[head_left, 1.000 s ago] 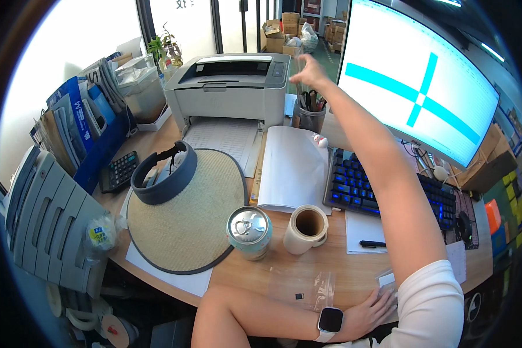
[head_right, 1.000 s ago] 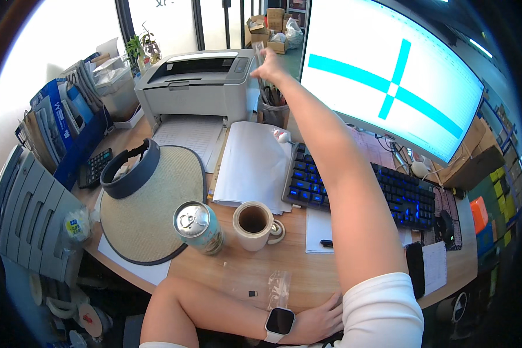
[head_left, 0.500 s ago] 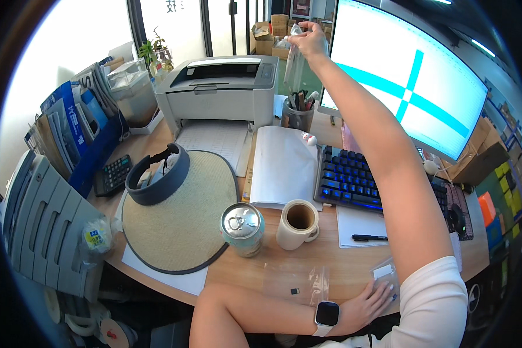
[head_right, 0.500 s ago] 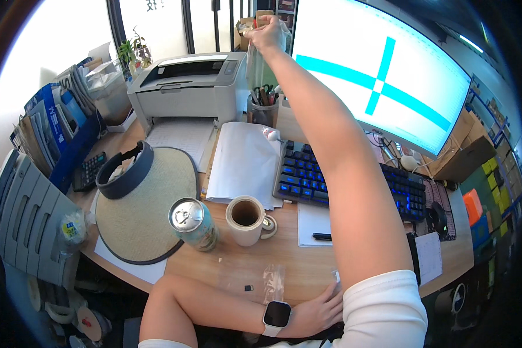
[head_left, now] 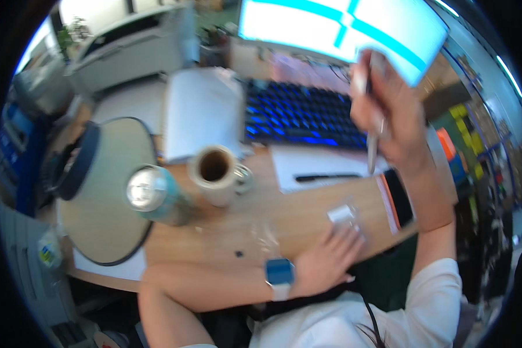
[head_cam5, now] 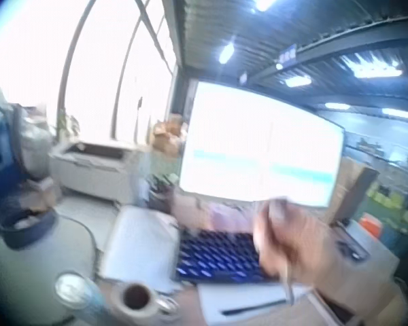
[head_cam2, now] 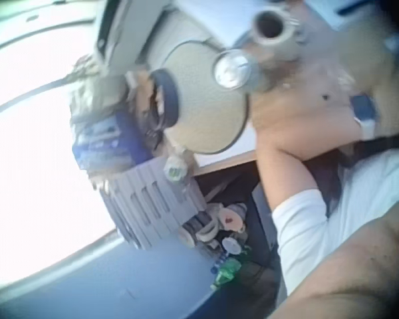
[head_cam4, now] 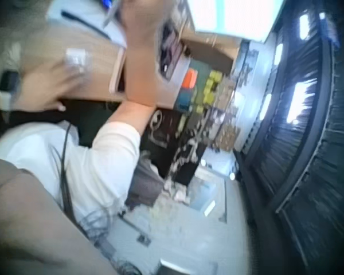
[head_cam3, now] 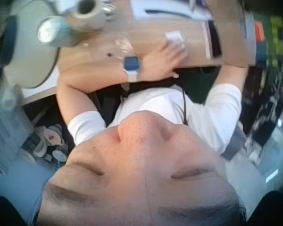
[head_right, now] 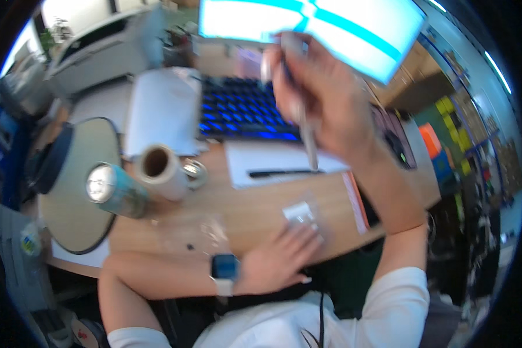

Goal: The person writes on a small plastic bag with a black pen, tears off a label from a roll, and places it on the bag. They then write on the label with a silver pen, seal the bag, and place it into a drawer. The person also handles a clear plastic container and a small potted plant before using the computer.

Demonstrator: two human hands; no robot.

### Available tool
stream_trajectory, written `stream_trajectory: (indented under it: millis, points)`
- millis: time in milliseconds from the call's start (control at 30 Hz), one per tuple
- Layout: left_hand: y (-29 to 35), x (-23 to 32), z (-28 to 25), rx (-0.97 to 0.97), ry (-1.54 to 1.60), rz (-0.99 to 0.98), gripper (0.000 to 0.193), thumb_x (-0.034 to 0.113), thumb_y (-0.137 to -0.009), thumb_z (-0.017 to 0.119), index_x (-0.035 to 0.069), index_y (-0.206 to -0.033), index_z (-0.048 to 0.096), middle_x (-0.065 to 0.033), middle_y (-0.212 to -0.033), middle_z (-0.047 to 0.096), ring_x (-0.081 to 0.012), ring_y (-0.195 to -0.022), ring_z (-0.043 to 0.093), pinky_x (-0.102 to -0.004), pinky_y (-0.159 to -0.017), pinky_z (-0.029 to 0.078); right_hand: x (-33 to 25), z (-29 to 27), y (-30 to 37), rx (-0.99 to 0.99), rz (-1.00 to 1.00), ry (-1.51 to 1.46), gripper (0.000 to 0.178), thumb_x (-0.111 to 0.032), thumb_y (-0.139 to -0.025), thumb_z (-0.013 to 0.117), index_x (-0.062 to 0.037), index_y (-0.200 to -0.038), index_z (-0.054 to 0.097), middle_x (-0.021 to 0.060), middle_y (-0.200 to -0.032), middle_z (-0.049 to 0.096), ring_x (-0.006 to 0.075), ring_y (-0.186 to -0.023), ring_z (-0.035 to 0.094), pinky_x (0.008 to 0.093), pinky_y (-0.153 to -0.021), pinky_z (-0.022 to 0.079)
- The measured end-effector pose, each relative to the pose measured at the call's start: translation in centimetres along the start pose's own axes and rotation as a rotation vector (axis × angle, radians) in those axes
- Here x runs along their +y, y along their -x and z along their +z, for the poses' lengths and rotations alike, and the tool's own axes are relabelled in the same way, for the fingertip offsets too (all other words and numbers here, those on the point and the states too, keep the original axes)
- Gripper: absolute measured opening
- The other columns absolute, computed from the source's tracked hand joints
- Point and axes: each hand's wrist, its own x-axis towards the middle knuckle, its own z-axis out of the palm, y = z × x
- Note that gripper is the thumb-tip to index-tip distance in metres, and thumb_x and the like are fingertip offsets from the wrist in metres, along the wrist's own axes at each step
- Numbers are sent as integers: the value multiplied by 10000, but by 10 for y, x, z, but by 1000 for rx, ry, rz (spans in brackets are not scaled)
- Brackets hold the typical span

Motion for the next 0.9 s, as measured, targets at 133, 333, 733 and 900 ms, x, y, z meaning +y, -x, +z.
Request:
stream_trajectory:
  millis: [133, 333, 733, 900]
  points:
    - [-17, 11, -15, 63, 561, -123, 406, 249, -801, 659, 0, -1073, 487, -150, -1018, 524, -303, -959, 510, -401, -832, 409, 9, -14, 132, 333, 13, -336, 250, -197, -985, 370, -65, -1172, 470, 25, -811, 458, 57, -468, 352, 189, -378, 269]
    - [-10, 20, -22, -235, 1234, -508, 239, 204, -920, 540, -21, -991, 502, -69, -772, 590, -129, -684, 571, -270, -652, 474, 42, 18, 165, 497, -12, -549, 318, -301, -989, 350, -63, -1179, 442, 36, -754, 479, 79, -524, 382, 215, -459, 309]
    - [-6, 17, -17, -97, 1254, -651, 252, 232, -885, 602, -18, -866, 574, -62, -605, 617, -99, -547, 602, -256, -504, 455, 53, 20, 174, 307, 47, -469, 463, -469, -975, 238, -82, -924, 488, -8, -569, 371, 95, -457, 320, 251, -461, 299]
    - [-1, 20, -20, -106, 1160, -539, 233, 221, -868, 618, -8, -876, 577, -115, -583, 600, -159, -536, 622, -278, -506, 466, 52, 21, 174, 174, 54, -518, 477, -494, -964, 250, -80, -848, 457, -22, -553, 334, 83, -430, 281, 236, -429, 266]
